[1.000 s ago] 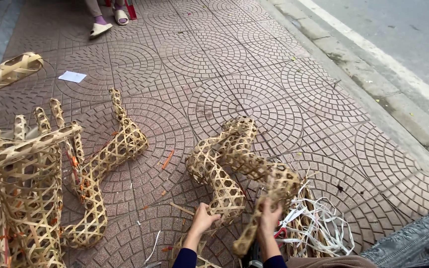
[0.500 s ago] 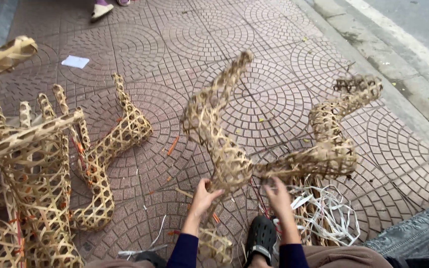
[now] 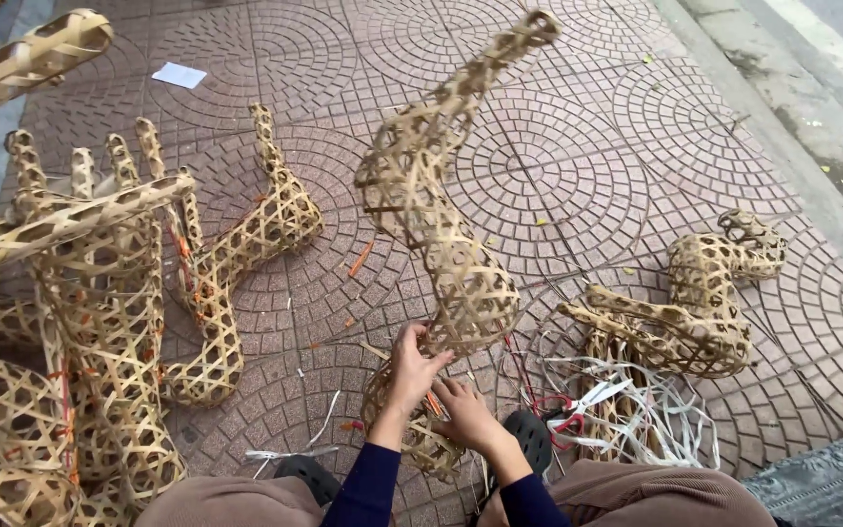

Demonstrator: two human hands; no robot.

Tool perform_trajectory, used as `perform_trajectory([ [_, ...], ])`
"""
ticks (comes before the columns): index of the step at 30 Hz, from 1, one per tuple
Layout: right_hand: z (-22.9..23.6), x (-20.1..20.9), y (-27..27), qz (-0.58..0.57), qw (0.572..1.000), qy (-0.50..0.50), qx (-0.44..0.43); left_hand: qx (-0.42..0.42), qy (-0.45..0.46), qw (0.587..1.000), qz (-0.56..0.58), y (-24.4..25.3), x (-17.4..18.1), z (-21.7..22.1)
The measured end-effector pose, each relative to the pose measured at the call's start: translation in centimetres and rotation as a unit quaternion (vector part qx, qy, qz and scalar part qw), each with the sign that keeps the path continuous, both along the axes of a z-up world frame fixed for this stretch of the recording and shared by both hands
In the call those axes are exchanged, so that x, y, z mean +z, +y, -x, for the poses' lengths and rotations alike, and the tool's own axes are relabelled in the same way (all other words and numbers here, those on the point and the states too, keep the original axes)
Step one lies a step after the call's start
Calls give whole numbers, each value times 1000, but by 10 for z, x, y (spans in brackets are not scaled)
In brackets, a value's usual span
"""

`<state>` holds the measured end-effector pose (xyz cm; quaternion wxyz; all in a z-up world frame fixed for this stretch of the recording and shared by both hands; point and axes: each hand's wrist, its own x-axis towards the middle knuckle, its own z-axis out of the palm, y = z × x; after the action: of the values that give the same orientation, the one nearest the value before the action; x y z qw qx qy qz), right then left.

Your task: Assembling animal-shaped bamboo structures by tying woven components together with plastic strips and trimming them with scissors.

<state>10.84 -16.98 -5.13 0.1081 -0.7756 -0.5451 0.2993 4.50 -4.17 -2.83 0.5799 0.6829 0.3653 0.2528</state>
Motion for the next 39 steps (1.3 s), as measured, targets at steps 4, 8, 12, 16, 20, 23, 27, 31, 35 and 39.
perform_trajectory([
  [4,-5,5,-6,6,1000,22,-5,15,106,989,-106,-2,-6,-7],
  [8,-23,56,-16,35,999,32,-25,34,131,976,-172,-2,0,-8],
  [12,-47,145,-26,-141,985,94,-18,30,161,956,-242,8,7,-5],
  [16,-73,208,-18,-307,950,-24,-54,-21,142,959,-245,-5,14,-10],
  [20,-104,229,-4,-388,899,-202,-26,-71,136,959,-236,-25,24,-13],
  [23,-117,230,-2,-315,903,-290,-13,-81,130,949,-275,-30,19,-20],
  [27,-141,227,-9,-417,906,-17,-64,-34,134,967,-214,-27,18,-20],
  [31,-128,225,-23,-395,902,-144,-102,5,4,980,-198,-30,39,-14],
  [35,-95,181,-32,-108,989,-17,101,37,-54,996,-63,-29,35,-25],
  [39,-34,132,-26,100,962,-140,214,34,-66,997,33,-22,67,-17],
])
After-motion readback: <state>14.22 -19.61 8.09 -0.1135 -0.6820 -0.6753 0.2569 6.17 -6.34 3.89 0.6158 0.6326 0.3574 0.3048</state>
